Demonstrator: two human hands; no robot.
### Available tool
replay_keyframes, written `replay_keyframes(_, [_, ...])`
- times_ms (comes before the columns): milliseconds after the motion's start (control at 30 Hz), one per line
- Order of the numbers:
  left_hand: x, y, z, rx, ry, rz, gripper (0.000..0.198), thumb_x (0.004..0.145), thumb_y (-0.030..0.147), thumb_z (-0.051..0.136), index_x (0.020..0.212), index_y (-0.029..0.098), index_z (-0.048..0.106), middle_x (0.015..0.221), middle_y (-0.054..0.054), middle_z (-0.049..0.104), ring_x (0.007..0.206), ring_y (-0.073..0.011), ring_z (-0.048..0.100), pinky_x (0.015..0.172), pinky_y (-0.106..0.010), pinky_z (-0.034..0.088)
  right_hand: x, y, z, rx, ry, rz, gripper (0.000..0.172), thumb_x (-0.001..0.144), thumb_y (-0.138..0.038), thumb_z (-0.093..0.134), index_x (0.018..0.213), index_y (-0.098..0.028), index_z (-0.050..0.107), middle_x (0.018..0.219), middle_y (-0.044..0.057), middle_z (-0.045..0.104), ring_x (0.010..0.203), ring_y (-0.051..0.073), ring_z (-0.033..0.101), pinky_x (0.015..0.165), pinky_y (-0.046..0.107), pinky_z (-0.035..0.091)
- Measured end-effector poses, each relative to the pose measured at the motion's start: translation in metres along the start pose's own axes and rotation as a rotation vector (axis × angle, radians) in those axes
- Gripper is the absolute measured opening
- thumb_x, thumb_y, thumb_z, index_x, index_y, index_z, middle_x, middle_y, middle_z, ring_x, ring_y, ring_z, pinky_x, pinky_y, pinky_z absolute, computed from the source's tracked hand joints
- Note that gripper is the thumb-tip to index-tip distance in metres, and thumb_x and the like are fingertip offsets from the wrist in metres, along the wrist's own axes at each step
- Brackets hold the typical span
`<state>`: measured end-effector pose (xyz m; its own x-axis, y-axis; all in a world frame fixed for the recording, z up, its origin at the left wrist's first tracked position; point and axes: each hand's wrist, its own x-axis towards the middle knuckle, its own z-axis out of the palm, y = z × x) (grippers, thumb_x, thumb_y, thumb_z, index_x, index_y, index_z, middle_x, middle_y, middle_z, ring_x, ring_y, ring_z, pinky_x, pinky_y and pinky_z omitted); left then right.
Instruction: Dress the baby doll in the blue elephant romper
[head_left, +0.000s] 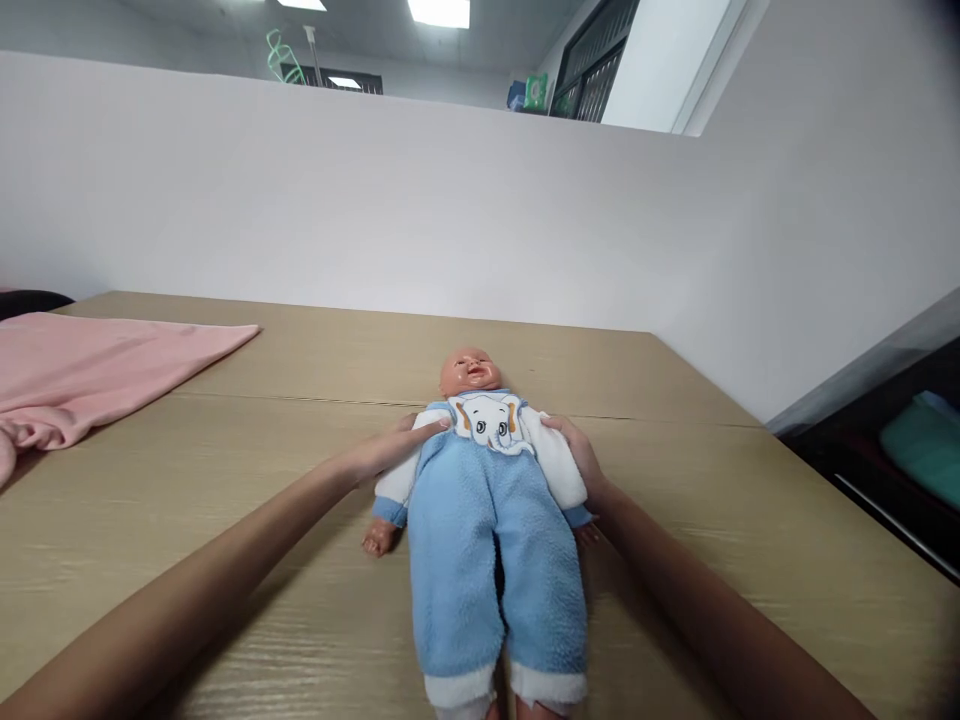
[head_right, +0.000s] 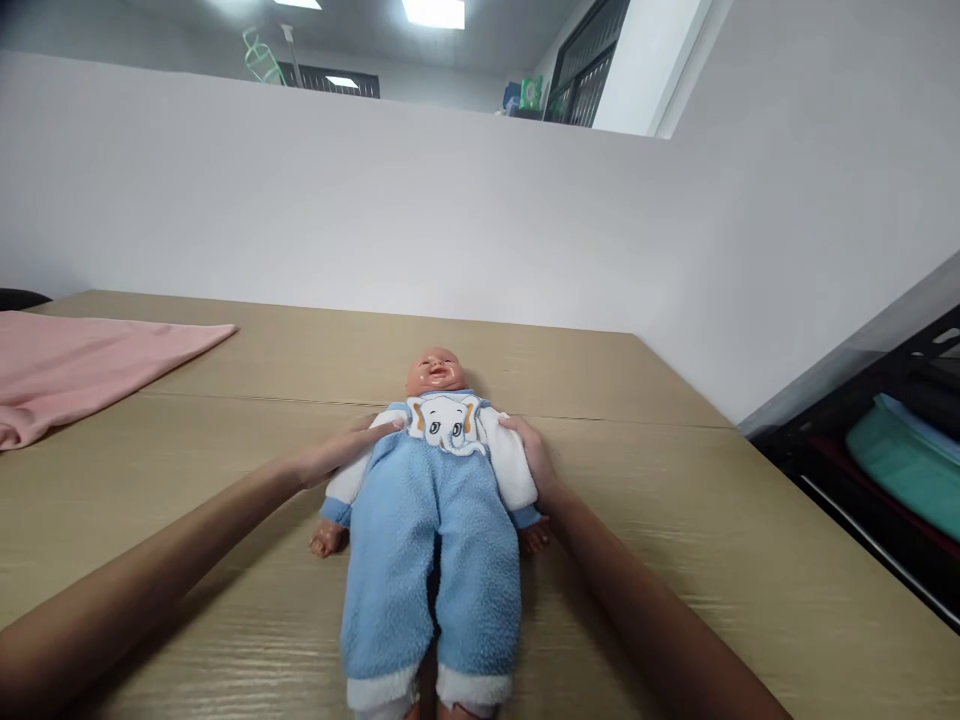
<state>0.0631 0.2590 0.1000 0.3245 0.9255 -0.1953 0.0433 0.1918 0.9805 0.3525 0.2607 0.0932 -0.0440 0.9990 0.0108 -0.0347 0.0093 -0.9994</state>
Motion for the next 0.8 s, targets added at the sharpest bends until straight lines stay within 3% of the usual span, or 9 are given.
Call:
replay_keyframes(133, [-0.009,0.015,0.024,-0.128,-0.013,-0.073,0.079,0.082,0.073,0.08,0.139,0.02,0.069,0.144,-0.016,0.074,0.133,-0.0391,0.069,0.11,-0.047,0.055,-0.026,-0.01,-0.002,0.128,-0.026,0.131,0.034,0.086,-0.053,0.064,0.093,-0.023,0.078,0.093,0.008,0.087,0.095,0.036,0.082,0.092,0.05,0.066])
replay_keyframes(300, [-0.05,0.025,0.05,-0.153,0.015,0.037,0.077,0.082,0.071,0.081,0.137,0.019,0.067,0.143,-0.015,0.074,0.135,-0.0404,0.066,0.111,-0.048,0.053,-0.08,-0.041,-0.008,0.192,-0.057,0.249,0.039,0.09,-0.051,0.064,0.106,-0.02,0.081,0.092,0.01,0.086,0.098,0.037,0.082,0.093,0.051,0.066])
replay_keyframes(400, [-0.084,0.026,0.066,-0.077,0.046,0.102,0.073,0.084,0.069,0.08,0.136,0.02,0.064,0.145,-0.014,0.072,0.14,-0.0397,0.062,0.114,-0.048,0.05,-0.116,-0.062,-0.017,0.112,-0.071,0.191,0.043,0.09,-0.052,0.066,0.117,-0.021,0.079,0.098,0.011,0.086,0.101,0.039,0.082,0.095,0.053,0.066])
replay_keyframes(533, [-0.129,0.024,0.092,0.021,0.072,0.224,0.065,0.083,0.069,0.08,0.126,0.024,0.062,0.129,-0.01,0.076,0.128,-0.0382,0.066,0.109,-0.048,0.052,-0.165,-0.084,-0.03,0.106,-0.049,0.028,0.066,0.084,-0.047,0.078,0.146,-0.029,0.064,0.129,0.008,0.081,0.121,0.038,0.076,0.108,0.054,0.06])
replay_keyframes(633, [-0.161,0.006,0.114,0.035,0.124,0.3,0.065,0.08,0.071,0.08,0.125,0.029,0.059,0.12,-0.009,0.076,0.118,-0.0389,0.07,0.103,-0.05,0.056,-0.207,-0.1,-0.035,-0.007,-0.066,-0.067,0.077,0.08,-0.048,0.085,0.152,-0.033,0.06,0.15,0.009,0.07,0.137,0.039,0.067,0.115,0.053,0.055])
replay_keyframes(733, [-0.19,-0.03,0.131,0.027,0.245,0.326,0.083,0.075,0.075,0.078,0.147,0.043,0.053,0.131,-0.008,0.074,0.126,-0.0432,0.067,0.103,-0.056,0.058,-0.256,-0.115,-0.031,-0.126,-0.102,-0.164,0.077,0.08,-0.049,0.087,0.152,-0.038,0.061,0.161,0.007,0.06,0.149,0.037,0.057,0.121,0.051,0.05])
replay_keyframes(800, [-0.206,-0.056,0.136,0.113,0.156,0.372,0.084,0.073,0.071,0.079,0.151,0.059,0.052,0.134,-0.005,0.075,0.127,-0.0449,0.067,0.091,-0.059,0.062,-0.286,-0.121,-0.023,-0.177,-0.179,-0.227,0.075,0.085,-0.054,0.082,0.155,-0.043,0.058,0.161,0.006,0.06,0.149,0.037,0.058,0.12,0.054,0.05])
